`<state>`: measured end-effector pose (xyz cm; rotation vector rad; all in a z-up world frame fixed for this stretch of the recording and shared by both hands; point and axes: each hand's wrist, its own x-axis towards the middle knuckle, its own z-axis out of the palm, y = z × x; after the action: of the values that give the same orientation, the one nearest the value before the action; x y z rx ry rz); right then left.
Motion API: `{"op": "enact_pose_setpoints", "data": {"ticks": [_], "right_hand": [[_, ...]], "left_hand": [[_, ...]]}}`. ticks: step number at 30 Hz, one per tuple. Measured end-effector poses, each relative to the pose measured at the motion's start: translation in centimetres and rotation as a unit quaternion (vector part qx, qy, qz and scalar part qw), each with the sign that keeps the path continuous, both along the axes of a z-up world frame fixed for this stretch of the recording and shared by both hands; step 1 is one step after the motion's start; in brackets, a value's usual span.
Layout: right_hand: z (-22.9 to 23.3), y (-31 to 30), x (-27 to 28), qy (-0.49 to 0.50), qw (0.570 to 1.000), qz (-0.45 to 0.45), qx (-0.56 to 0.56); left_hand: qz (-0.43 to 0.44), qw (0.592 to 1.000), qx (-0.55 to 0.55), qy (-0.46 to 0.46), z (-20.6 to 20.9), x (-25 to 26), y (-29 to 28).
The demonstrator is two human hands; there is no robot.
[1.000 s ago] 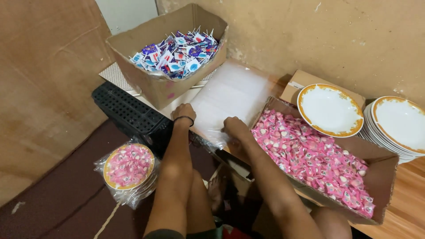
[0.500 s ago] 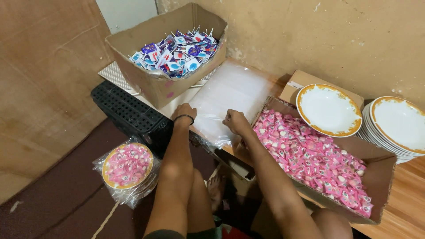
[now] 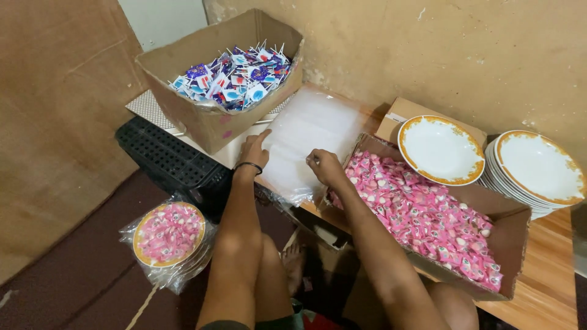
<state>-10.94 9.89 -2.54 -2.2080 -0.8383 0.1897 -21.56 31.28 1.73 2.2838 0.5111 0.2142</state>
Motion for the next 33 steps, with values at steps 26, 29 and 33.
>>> {"op": "enact_pose_setpoints", "data": {"ticks": [26, 29, 33], "right_hand": [[-2.0, -0.4, 2.1, 0.131, 0.991, 0.017, -0.016], [-2.7, -0.5, 3.4, 0.256, 0.962, -0.009, 0.094], [-1.4, -1.3, 2.2, 0.262, 0.928, -0.014, 0.264]], "left_hand": [[0.089, 0.990, -0.106, -0.018, -6.6, 3.3, 5.9], [0.118, 0.973, -0.179, -0.079, -4.3, 3.6, 5.0], [0.177, 0.879, -0.372, -0.240, -4.6, 7.3, 5.0]]}}
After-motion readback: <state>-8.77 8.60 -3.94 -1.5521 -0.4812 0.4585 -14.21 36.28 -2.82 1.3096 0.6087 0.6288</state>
